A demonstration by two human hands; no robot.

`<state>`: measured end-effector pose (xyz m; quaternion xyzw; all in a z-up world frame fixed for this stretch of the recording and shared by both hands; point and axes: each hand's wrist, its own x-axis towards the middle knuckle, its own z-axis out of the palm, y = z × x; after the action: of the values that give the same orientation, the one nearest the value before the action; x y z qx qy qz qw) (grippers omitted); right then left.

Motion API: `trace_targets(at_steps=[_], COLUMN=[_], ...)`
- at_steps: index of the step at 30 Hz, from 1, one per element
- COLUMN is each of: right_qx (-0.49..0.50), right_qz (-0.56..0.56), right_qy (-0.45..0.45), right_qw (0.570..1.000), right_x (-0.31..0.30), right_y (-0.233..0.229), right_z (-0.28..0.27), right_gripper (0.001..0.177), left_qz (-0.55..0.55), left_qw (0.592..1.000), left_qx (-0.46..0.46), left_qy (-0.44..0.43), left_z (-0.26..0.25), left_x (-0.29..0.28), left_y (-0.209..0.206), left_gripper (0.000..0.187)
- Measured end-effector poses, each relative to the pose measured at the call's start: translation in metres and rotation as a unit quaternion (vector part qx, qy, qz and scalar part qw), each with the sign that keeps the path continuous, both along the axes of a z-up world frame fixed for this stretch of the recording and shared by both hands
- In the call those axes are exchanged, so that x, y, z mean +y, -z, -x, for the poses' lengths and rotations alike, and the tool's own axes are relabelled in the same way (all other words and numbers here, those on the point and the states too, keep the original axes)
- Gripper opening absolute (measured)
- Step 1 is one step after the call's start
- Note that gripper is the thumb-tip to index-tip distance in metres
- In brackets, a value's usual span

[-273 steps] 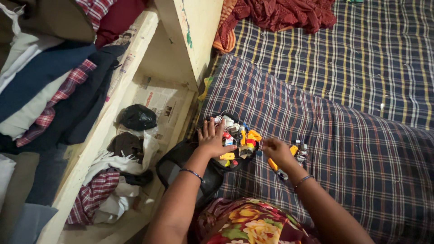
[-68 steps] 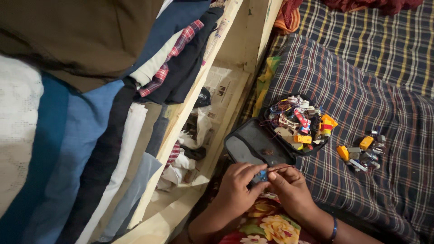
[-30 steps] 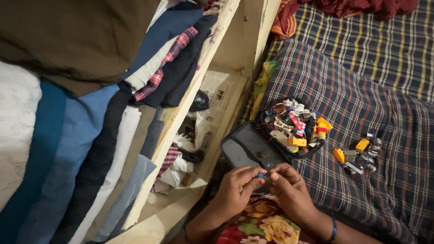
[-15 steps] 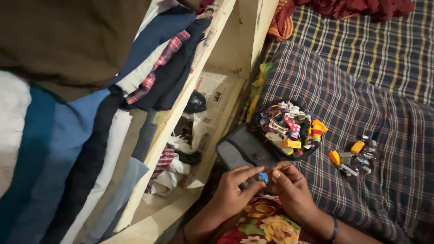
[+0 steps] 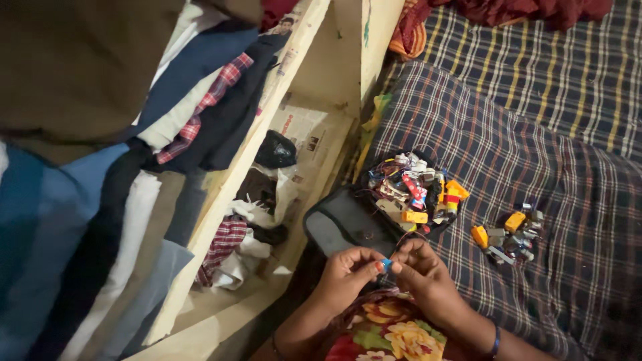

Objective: The person sorts small plastic blocks on a bed, places them into a black zippered bag, and then puts the bag onto a shelf with folded clothes.

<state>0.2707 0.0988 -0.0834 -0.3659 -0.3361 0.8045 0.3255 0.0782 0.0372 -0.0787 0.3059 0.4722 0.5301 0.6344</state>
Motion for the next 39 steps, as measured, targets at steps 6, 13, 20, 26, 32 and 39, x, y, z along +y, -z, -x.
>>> trace_targets(at_steps=[6, 13, 20, 26, 32, 39], right_qx=[-0.05, -0.105, -0.119, -0.144, -0.361, -0.713], right_qz=[0.033, 0.063, 0.027, -0.094, -0.104, -0.425], right_qy=[0.073, 0.117, 0.207, 0.302, 0.166, -0.185], right_qw=[0.996, 0.986, 0.971, 0.938, 0.912, 0.527], right_x=[0.015, 0.031, 0.062, 0.116, 0.147, 0.135], right_y=[-0.007, -0.009, -0.015, 0.046, 0.134, 0.141], right_z=[-0.028, -0.088, -0.146, -0.232, -0.271, -0.189], right_gripper=[0.032, 0.035, 0.036, 0.035, 0.019, 0.036], left_qz=[0.049, -0.011, -0.037, -0.03, -0.003, -0.066], left_qw=[0.996, 0.935, 0.871, 0.875, 0.92, 0.931], left_qx=[0.052, 0.332, 0.463, 0.452, 0.364, 0.341], left_qy=[-0.051, -0.124, -0.161, -0.173, -0.146, -0.115], left_z=[-0.026, -0.035, -0.049, -0.047, -0.067, -0.089], left_x=[0.029, 0.096, 0.131, 0.116, 0.101, 0.096], left_y=[0.051, 0.086, 0.102, 0.105, 0.09, 0.052], left_gripper=[0.009, 0.013, 0.025, 0.025, 0.017, 0.018])
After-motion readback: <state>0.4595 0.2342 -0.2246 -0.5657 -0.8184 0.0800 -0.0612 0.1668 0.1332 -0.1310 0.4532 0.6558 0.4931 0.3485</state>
